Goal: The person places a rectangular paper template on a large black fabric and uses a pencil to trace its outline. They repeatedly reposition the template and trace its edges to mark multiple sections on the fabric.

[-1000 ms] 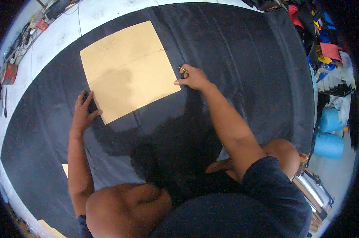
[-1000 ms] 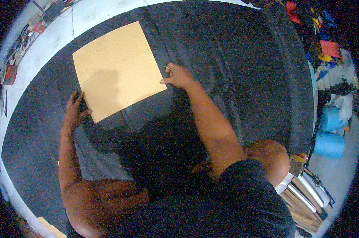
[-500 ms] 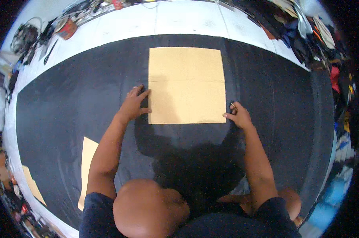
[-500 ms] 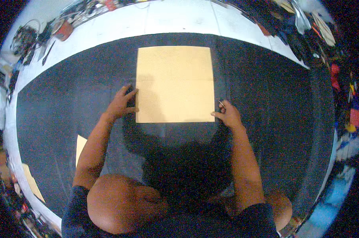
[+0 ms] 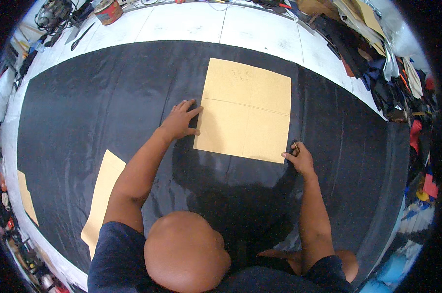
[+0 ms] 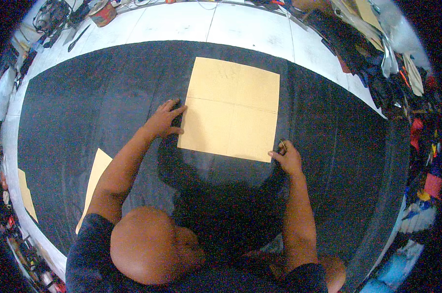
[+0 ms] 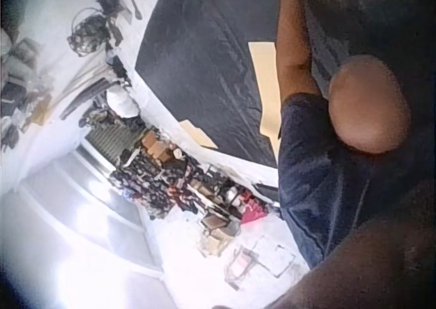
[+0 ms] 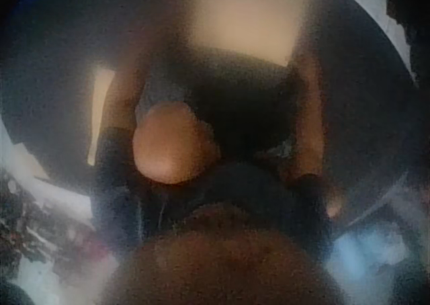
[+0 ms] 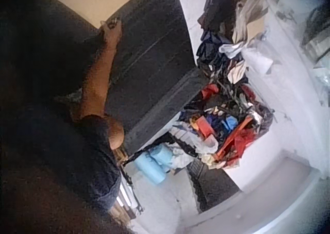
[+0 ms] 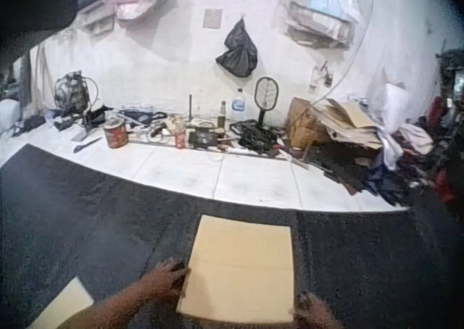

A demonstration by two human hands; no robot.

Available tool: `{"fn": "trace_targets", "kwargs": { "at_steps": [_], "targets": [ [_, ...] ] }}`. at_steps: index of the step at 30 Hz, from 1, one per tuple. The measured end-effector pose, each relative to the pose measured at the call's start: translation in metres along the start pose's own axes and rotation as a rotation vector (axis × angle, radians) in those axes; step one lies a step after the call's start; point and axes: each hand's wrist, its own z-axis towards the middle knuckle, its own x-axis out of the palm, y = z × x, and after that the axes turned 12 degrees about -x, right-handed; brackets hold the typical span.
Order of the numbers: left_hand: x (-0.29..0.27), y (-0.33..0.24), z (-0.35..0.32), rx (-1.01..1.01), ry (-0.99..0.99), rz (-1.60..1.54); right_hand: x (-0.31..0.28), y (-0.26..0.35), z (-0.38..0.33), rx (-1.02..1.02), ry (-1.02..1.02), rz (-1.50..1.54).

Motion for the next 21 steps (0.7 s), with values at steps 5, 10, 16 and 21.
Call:
{"fn": "trace_targets", "kwargs": {
  "at_steps": [5,10,16,21],
  "targets": [
    [-0.009,-0.008,0.001,-0.016,0.022,0.032,-0.008,0.008,0.005,-0.077,0.074,-0.167],
    [-0.013,-0.023,0.014,0.093,0.016,0.235,-0.018,0.013,0.017,-0.302,0.164,-0.286],
    [-0.020,-0.026,0.016,0.068,0.106,0.272,-0.030,0.048,0.036,-0.174,0.429,-0.387],
    [-0.023,-0.036,0.022,0.097,0.097,0.328,-0.027,0.025,0.035,-0.256,0.369,-0.395]
  ]
}}
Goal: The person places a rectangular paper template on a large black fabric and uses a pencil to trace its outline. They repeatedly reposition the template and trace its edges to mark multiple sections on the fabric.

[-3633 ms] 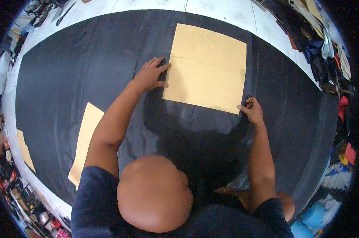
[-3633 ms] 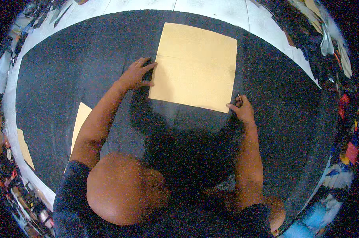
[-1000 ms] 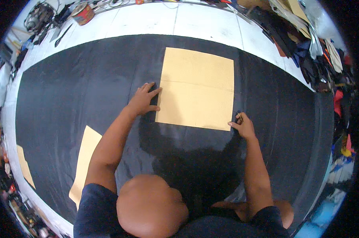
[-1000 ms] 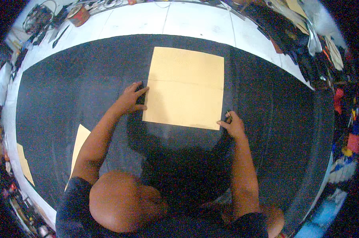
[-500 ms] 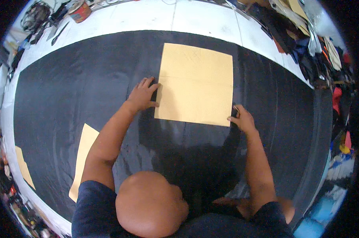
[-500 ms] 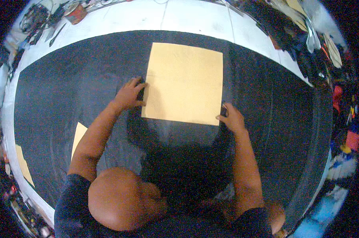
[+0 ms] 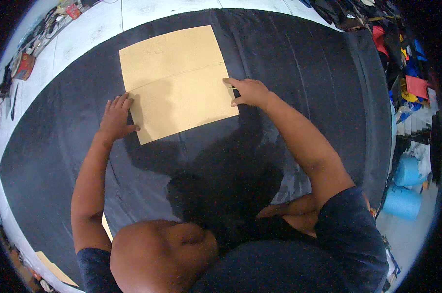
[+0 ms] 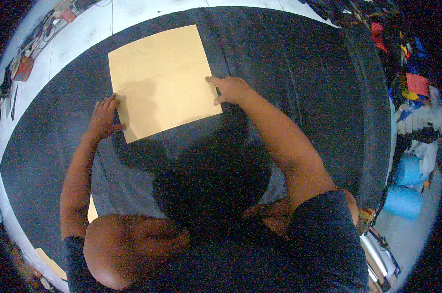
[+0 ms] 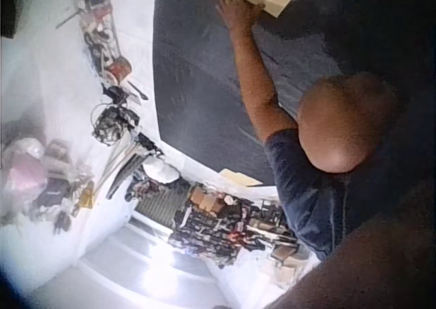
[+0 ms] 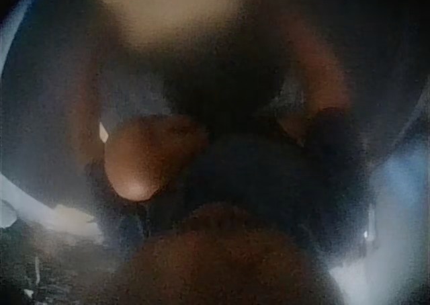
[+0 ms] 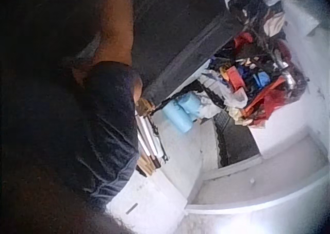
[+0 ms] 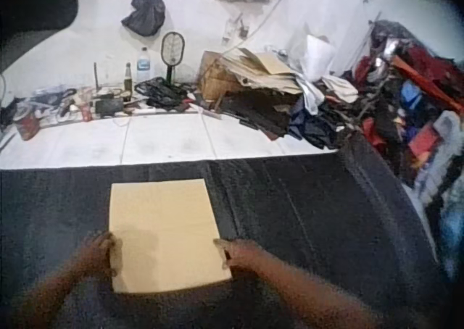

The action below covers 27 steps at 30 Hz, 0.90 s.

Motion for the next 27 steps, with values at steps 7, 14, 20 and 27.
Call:
{"fn": "trace_targets", "kwargs": {
  "at_steps": [7,14,20,27],
  "targets": [
    [-0.029,-0.017,0.045,-0.041,-0.320,-0.207,-0.002,-0.003,0.005,-0.013,0.016,-0.019],
    [-0.002,-0.054,0.160,-0.252,-0.676,-0.258,-0.001,0.000,0.009,0.031,0.099,-0.041],
    [0.015,-0.072,0.162,-0.281,-0.739,-0.429,-0.008,0.002,0.007,0.010,0.145,0.023],
    [0.011,-0.076,0.161,-0.318,-0.648,-0.485,-0.047,0.010,0.027,-0.084,0.088,0.193]
  ]
}}
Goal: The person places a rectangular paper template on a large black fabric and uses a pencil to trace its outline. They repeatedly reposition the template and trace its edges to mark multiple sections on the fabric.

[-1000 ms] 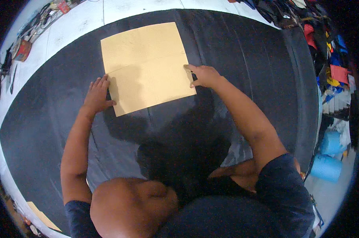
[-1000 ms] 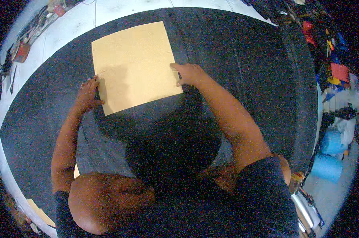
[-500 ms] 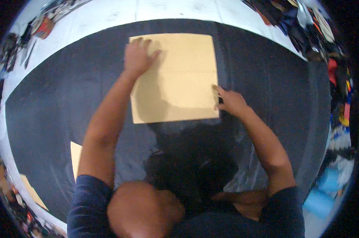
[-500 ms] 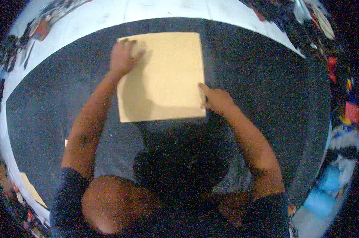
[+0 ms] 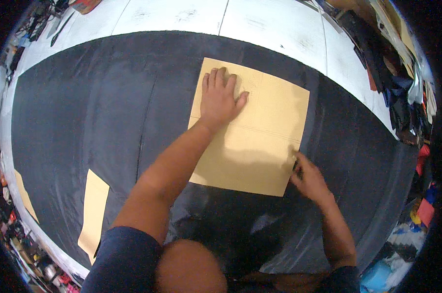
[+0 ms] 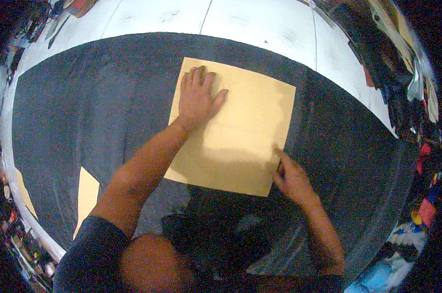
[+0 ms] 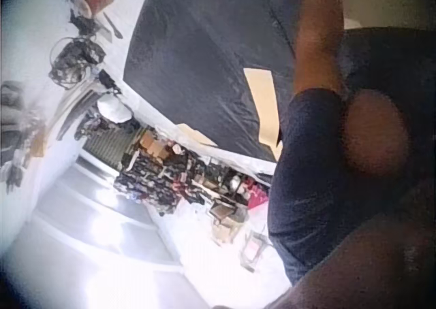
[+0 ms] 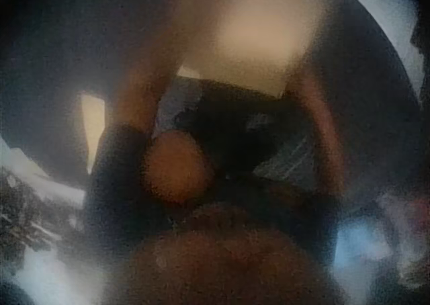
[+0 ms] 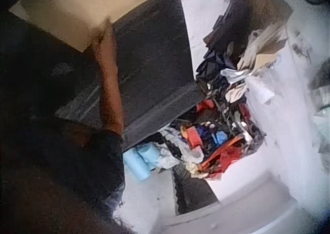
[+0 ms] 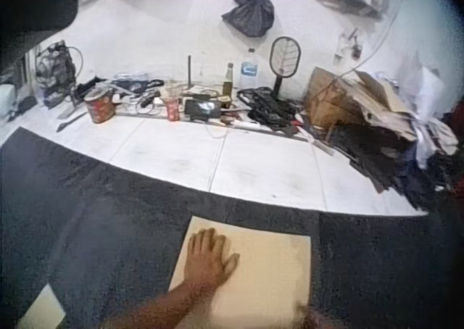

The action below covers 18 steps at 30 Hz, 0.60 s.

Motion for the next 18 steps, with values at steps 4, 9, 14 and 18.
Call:
{"fn": "trace_targets", "kwargs": {
  "at_steps": [4,9,14,18],
  "targets": [
    [-0.002,0.000,0.000,-0.064,-0.010,0.055,-0.033,0.004,0.071,-0.042,-0.460,0.144],
    [-0.006,-0.002,0.004,-0.081,0.030,0.065,-0.082,0.041,0.180,-0.026,-0.401,0.527],
    [-0.004,0.000,0.004,-0.072,0.030,0.055,-0.075,0.078,0.264,-0.267,-0.218,1.291],
    [-0.003,0.000,0.003,-0.074,0.010,0.060,-0.069,0.107,0.301,-0.333,-0.250,0.872]
  ]
}}
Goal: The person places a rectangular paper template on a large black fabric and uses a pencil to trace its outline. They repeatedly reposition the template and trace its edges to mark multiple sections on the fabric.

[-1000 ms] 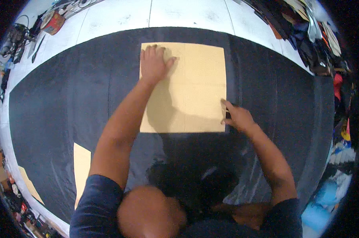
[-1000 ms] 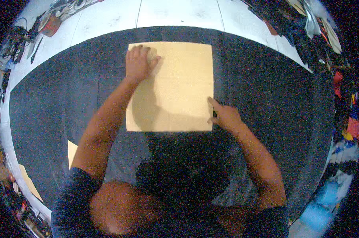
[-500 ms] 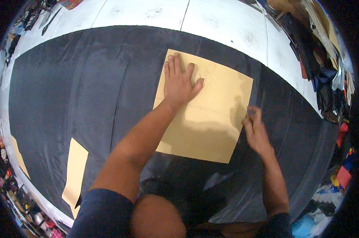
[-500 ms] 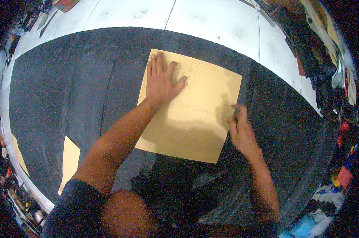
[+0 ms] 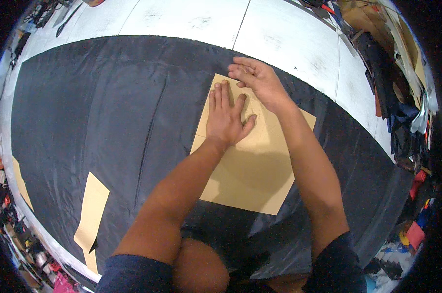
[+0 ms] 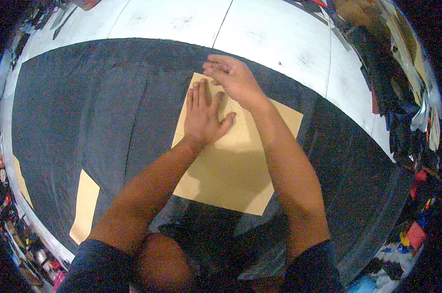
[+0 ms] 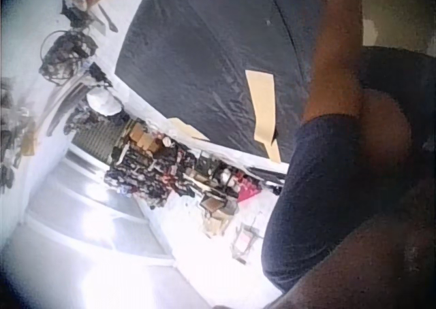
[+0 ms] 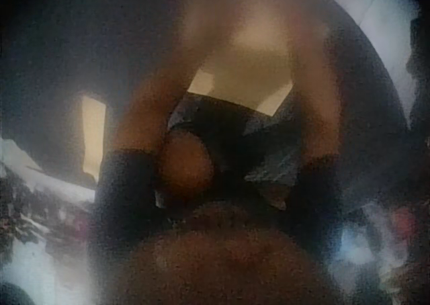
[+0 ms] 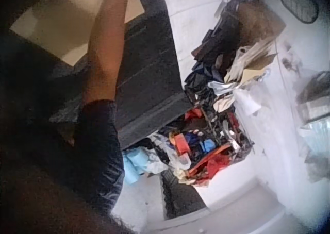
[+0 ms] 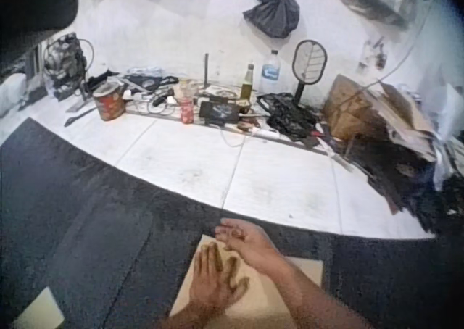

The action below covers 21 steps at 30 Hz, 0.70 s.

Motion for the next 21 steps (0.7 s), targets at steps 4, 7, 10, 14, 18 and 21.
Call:
{"fn": "trace_targets", "kwargs": {
  "at_steps": [4,7,10,14,18,21],
  "targets": [
    [0.001,0.002,0.000,0.009,-0.004,0.016,0.012,-0.007,0.022,0.078,0.073,-0.470],
    [0.002,0.001,0.000,0.006,-0.010,-0.016,0.023,-0.027,0.019,-0.274,-0.025,-0.531],
    [0.001,0.002,0.000,0.006,0.010,-0.013,0.027,-0.030,0.019,-0.192,-0.010,-0.530],
    [0.003,0.002,0.001,-0.007,0.013,-0.027,0.029,-0.027,0.023,-0.171,-0.006,-0.554],
    [0.003,0.002,0.001,0.005,0.016,0.000,0.031,-0.033,0.024,-0.261,0.001,-0.594],
    [0.003,0.002,0.001,0.006,0.018,-0.002,0.031,-0.034,0.025,-0.306,0.011,-0.620]
  ]
}}
